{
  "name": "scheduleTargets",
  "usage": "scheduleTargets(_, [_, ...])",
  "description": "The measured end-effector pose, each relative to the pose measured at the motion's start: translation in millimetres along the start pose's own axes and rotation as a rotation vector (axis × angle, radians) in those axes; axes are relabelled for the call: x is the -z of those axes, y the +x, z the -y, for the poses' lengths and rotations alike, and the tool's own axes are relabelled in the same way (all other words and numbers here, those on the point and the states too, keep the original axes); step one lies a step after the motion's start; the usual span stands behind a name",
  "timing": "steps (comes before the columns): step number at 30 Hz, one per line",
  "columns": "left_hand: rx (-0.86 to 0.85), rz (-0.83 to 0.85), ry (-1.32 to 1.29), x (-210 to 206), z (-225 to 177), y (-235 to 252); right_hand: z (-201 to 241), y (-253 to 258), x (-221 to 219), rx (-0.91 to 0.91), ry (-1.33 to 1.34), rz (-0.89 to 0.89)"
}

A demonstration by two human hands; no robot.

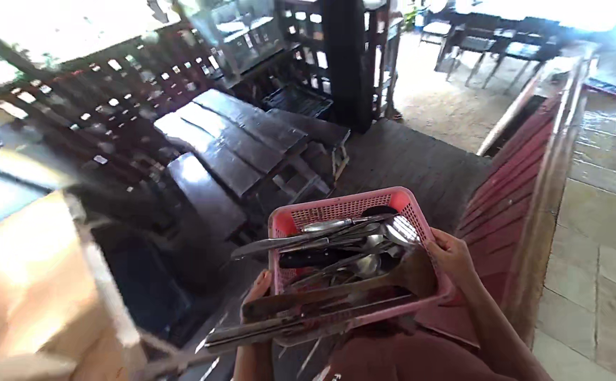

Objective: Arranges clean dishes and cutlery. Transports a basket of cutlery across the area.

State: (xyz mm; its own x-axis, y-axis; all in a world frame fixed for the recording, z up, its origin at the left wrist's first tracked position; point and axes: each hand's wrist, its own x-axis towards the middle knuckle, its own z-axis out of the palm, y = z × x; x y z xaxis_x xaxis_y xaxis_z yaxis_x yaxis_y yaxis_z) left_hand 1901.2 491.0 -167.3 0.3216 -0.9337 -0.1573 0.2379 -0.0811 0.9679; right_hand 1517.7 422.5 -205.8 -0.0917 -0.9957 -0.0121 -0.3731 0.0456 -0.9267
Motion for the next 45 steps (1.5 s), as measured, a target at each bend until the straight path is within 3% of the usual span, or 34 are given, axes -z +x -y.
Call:
scheduleTargets(1, [0.196, -0.045, 0.040, -21, -26, 24, -3, 5, 0, -0.004, -0.020, -0.070])
scheduleTargets(2, [0.506, -0.126, 0.096, -51, -61, 50, -5, 8, 1, -0.024, -0.036, -0.134])
scheduleTargets(4, [0.243, 0.200, -0.075, -44, -8, 110, -6, 15, 6, -0.084, -0.056, -0.262])
scheduleTargets(5, [0.205, 0.338, -0.123, -51, 10, 143, -6, 20, 9, -0.111, -0.068, -0.322])
scheduleTargets(12, [0.405, 0.648, -0.161, -189, 41, 312, -24, 116, 39, -0.254, -0.029, -0.592])
scheduleTargets(15, [0.411, 0.690, -0.147, -245, 40, 374, -31, 175, 59, -0.210, 0.002, -0.640])
scheduleTargets(17, [0.408, 0.710, -0.132, -277, 30, 410, -10, 217, 64, -0.176, -0.055, -0.677])
scheduleTargets(18, [0.403, 0.717, -0.134, -291, 24, 427, 26, 241, 66, -0.324, -0.112, -0.649])
scheduleTargets(19, [0.400, 0.722, -0.133, -303, 19, 445, 80, 271, 77, -0.673, -0.029, -0.488])
scheduleTargets(20, [0.400, 0.704, -0.127, -313, 16, 461, 79, 292, 82, -0.651, -0.008, -0.462])
scheduleTargets(21, [0.398, 0.676, -0.117, -324, 14, 477, 25, 308, 79, -0.282, -0.061, -0.606])
scheduleTargets(22, [0.385, 0.653, -0.112, -333, 13, 495, -10, 332, 83, -0.149, 0.014, -0.623])
scheduleTargets(28, [0.311, 0.621, -0.078, -395, 12, 624, -28, 487, 94, -0.249, 0.153, -0.561])
scheduleTargets(33, [0.311, 0.739, -0.061, -473, 3, 742, -30, 592, 96, -0.269, 0.161, -0.673])
scheduleTargets(39, [0.436, 0.971, -0.009, -609, 5, 864, -31, 681, 122, -0.331, 0.142, -0.901])
scheduleTargets(45, [0.562, 1.062, 0.109, -765, 37, 937, -65, 767, 181, -0.448, 0.068, -1.066])
